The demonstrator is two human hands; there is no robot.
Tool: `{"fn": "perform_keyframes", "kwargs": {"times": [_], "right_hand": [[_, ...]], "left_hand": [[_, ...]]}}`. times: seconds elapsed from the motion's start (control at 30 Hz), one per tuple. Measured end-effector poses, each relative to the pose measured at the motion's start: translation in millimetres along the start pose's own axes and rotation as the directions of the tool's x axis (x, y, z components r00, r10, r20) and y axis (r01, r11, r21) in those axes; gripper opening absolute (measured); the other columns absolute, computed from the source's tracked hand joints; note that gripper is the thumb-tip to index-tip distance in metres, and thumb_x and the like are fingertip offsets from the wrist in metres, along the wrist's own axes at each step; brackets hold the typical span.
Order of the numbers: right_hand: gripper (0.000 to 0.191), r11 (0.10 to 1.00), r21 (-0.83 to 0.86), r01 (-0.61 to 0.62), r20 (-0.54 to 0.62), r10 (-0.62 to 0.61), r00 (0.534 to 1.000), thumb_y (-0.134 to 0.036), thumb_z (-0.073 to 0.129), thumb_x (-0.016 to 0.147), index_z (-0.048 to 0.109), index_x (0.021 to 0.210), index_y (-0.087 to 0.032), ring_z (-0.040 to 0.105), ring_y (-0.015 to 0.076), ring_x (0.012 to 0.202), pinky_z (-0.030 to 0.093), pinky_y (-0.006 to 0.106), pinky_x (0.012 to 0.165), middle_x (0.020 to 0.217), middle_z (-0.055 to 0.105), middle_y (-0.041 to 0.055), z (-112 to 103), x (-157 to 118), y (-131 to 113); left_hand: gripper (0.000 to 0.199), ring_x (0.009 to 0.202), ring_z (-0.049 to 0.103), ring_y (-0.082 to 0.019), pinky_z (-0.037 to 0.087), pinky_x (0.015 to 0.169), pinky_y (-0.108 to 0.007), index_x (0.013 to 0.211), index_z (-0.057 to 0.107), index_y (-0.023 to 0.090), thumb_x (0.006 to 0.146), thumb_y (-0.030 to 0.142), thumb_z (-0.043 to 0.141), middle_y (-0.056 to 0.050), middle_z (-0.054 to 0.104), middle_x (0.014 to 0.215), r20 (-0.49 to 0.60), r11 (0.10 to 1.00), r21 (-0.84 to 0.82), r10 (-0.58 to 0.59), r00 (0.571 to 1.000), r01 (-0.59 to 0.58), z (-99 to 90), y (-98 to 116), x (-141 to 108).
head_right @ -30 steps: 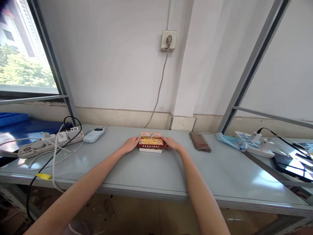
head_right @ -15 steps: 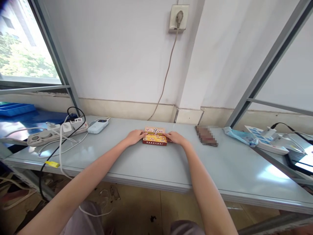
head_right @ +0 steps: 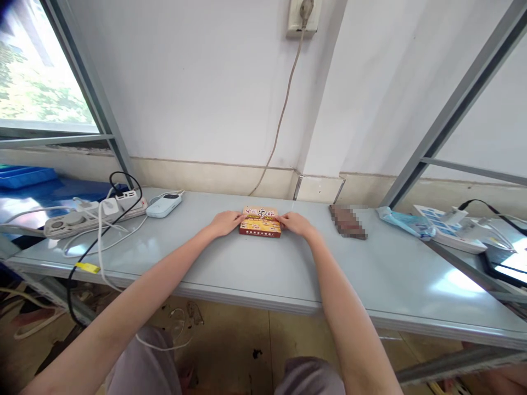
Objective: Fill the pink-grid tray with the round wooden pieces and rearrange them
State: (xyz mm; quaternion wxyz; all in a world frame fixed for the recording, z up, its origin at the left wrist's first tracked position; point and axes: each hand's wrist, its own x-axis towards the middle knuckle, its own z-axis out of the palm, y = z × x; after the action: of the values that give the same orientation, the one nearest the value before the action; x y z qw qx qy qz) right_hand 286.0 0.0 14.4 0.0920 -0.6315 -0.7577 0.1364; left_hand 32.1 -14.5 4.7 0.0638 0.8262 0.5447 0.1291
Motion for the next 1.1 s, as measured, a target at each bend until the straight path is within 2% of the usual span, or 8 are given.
{"fn": "perform_keyframes", "kwargs": {"times": [0.13, 0.37, 0.67, 0.8, 0.9, 0.97, 1.03, 1.1], "right_hand": [[0.046, 0.978, -0.166, -0.127, -0.091, 0.114, 0.989, -0.043, 0.027, 0.088, 0.061, 0.070, -0.018, 0.057, 0.0165, 0.070, 0.034, 0.025, 0.057, 0.081, 0.066, 0.0077, 1, 0, -1], [0.038, 0.967, -0.228, -0.114, -0.064, 0.102, 0.993, -0.034, 0.033, 0.086, 0.067, 0.079, -0.017, 0.060, 0.0201, 0.083, 0.036, 0.025, 0.061, 0.093, 0.067, 0.0120, 4, -2, -4], [0.038, 0.964, -0.251, -0.091, -0.072, 0.076, 0.995, -0.032, 0.033, 0.086, 0.068, 0.085, -0.017, 0.060, 0.0216, 0.085, 0.037, 0.027, 0.062, 0.097, 0.066, 0.0129, 5, -4, -6], [0.036, 0.961, -0.251, -0.119, -0.090, 0.099, 0.991, -0.032, 0.035, 0.086, 0.068, 0.085, -0.018, 0.060, 0.0226, 0.086, 0.038, 0.028, 0.064, 0.097, 0.066, 0.0134, 8, -6, -9], [0.038, 0.947, -0.223, -0.230, -0.275, 0.165, 0.947, -0.033, 0.034, 0.086, 0.067, 0.085, -0.014, 0.060, 0.0258, 0.086, 0.038, 0.032, 0.067, 0.091, 0.065, 0.0174, 0, -14, -17], [0.043, 0.948, -0.113, -0.297, -0.536, 0.193, 0.822, -0.036, 0.030, 0.087, 0.066, 0.086, -0.013, 0.058, 0.0277, 0.087, 0.039, 0.034, 0.069, 0.087, 0.064, 0.0188, -10, -22, -28], [0.047, 0.979, 0.043, -0.198, -0.694, 0.171, 0.699, -0.041, 0.026, 0.088, 0.064, 0.082, -0.014, 0.058, 0.0264, 0.083, 0.039, 0.036, 0.070, 0.079, 0.064, 0.0156, -19, -29, -42], [0.047, 0.983, 0.159, 0.095, -0.637, 0.029, 0.771, -0.046, 0.028, 0.086, 0.061, 0.072, -0.016, 0.057, 0.0227, 0.072, 0.041, 0.037, 0.067, 0.068, 0.061, 0.0101, -20, -34, -55]], "left_hand": [[0.055, 0.093, 0.059, -0.024, 0.043, 0.075, -0.032, 0.095, 0.063, 0.016, 0.093, 0.040, 0.014, -0.011, 0.065, 0.099, -0.064, 0.988, 0.131, -0.069, 0.996, 0.077, -1.7, -10, 3], [0.042, 0.090, 0.060, -0.023, 0.043, 0.073, -0.031, 0.092, 0.062, 0.016, 0.090, 0.033, 0.024, -0.012, 0.065, 0.095, -0.032, 0.968, 0.246, -0.035, 0.999, 0.042, 2.4, -23, 5], [0.041, 0.093, 0.058, -0.023, 0.041, 0.078, -0.032, 0.094, 0.061, 0.015, 0.091, 0.032, 0.024, -0.012, 0.063, 0.097, -0.008, 0.978, 0.203, -0.049, 0.999, 0.050, 2.3, -22, 4], [0.036, 0.096, 0.055, -0.022, 0.041, 0.080, -0.033, 0.096, 0.057, 0.015, 0.092, 0.027, 0.024, -0.011, 0.062, 0.097, -0.170, 0.986, 0.157, -0.034, 0.985, 0.061, -1.7, -11, 1], [0.029, 0.107, 0.048, -0.022, 0.038, 0.088, -0.035, 0.108, 0.050, 0.015, 0.091, 0.024, 0.029, -0.012, 0.054, 0.113, -0.478, 0.987, 0.136, 0.138, 0.867, -0.082, -5.5, 4, -5], [0.030, 0.113, 0.044, -0.022, 0.036, 0.093, -0.037, 0.115, 0.045, 0.013, 0.090, 0.022, 0.032, -0.015, 0.048, 0.122, -0.642, 0.956, 0.178, 0.292, 0.709, -0.233, -5.8, 15, -10], [0.032, 0.118, 0.041, -0.021, 0.035, 0.095, -0.038, 0.119, 0.041, 0.014, 0.089, 0.018, 0.032, -0.015, 0.047, 0.125, -0.695, 0.869, 0.305, 0.482, 0.534, -0.389, -3.7, 26, -15], [0.037, 0.124, 0.037, -0.018, 0.033, 0.099, -0.036, 0.125, 0.037, 0.017, 0.089, 0.013, 0.031, -0.011, 0.049, 0.126, -0.614, 0.707, 0.481, 0.693, 0.377, -0.518, -0.8, 36, -18]]}}
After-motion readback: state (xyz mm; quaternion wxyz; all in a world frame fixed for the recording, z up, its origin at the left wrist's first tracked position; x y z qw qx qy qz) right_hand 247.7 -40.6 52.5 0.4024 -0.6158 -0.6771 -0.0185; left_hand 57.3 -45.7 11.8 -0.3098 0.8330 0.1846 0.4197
